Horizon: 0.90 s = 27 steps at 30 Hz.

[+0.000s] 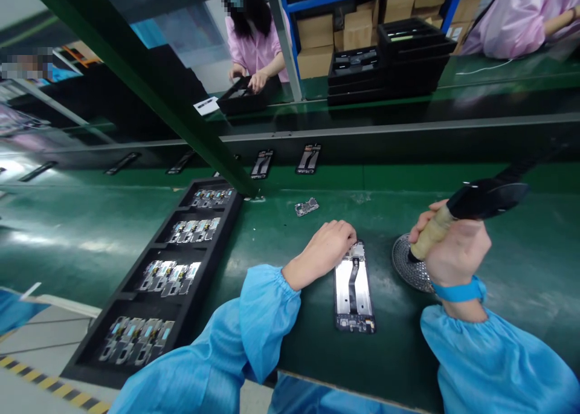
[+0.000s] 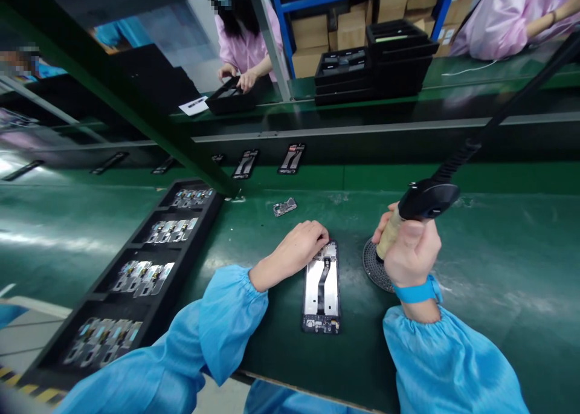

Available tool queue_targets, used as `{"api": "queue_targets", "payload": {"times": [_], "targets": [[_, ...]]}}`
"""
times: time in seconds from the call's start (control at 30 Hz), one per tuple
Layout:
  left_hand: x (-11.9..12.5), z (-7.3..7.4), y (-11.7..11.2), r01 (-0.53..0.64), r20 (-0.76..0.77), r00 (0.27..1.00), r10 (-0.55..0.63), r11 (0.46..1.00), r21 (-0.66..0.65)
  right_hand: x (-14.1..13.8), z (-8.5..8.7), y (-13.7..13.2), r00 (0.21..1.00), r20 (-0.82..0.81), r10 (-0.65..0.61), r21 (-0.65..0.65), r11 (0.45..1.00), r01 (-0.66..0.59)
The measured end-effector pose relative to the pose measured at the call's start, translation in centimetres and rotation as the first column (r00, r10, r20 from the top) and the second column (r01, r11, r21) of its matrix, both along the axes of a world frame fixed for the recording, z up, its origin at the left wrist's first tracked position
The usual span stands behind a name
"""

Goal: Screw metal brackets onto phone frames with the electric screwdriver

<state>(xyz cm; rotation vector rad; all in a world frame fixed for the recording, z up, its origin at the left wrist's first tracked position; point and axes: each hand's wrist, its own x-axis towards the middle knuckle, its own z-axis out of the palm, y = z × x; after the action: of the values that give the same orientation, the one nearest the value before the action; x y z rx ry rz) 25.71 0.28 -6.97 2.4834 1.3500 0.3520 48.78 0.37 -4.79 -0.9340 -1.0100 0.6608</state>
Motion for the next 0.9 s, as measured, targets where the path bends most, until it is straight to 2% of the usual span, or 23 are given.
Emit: {"api": "queue_targets", "payload": {"times": [0.1, 0.27, 0.47, 0.63, 0.9], "targets": [[-1.0, 0.5, -1.4, -0.002, 0.144, 0.990, 0.005, 1.000, -0.020, 0.1, -0.2, 0.0, 1.000, 0.000, 0.007, -0.012, 1.000, -0.007], [-2.1, 0.0, -3.1, -0.056, 0.120, 0.991, 0.053, 0.998, 0.018, 0.1, -0.2, 0.1, 1.000, 0.008, 0.008, -0.011, 1.000, -0.008], [-2.2, -0.7, -2.9, -0.062, 0.134, 0.990, 0.053, 0.996, 0.068, 0.0, 0.2, 0.1, 1.000, 0.013, -0.003, -0.010, 1.000, 0.003], [-2.4, -0.8, -2.6, -0.040, 0.203, 0.979, 0.026, 0.997, 0.066, -0.1, 0.4, 0.1, 1.000, 0.022, -0.013, -0.016, 1.000, 0.013], [-2.5, -1.0, -2.5, -0.036, 0.213, 0.977, 0.018, 0.996, 0.084, 0.0, 0.2, 0.1, 0.998, 0.054, -0.021, 0.014, 1.000, 0.020]]}}
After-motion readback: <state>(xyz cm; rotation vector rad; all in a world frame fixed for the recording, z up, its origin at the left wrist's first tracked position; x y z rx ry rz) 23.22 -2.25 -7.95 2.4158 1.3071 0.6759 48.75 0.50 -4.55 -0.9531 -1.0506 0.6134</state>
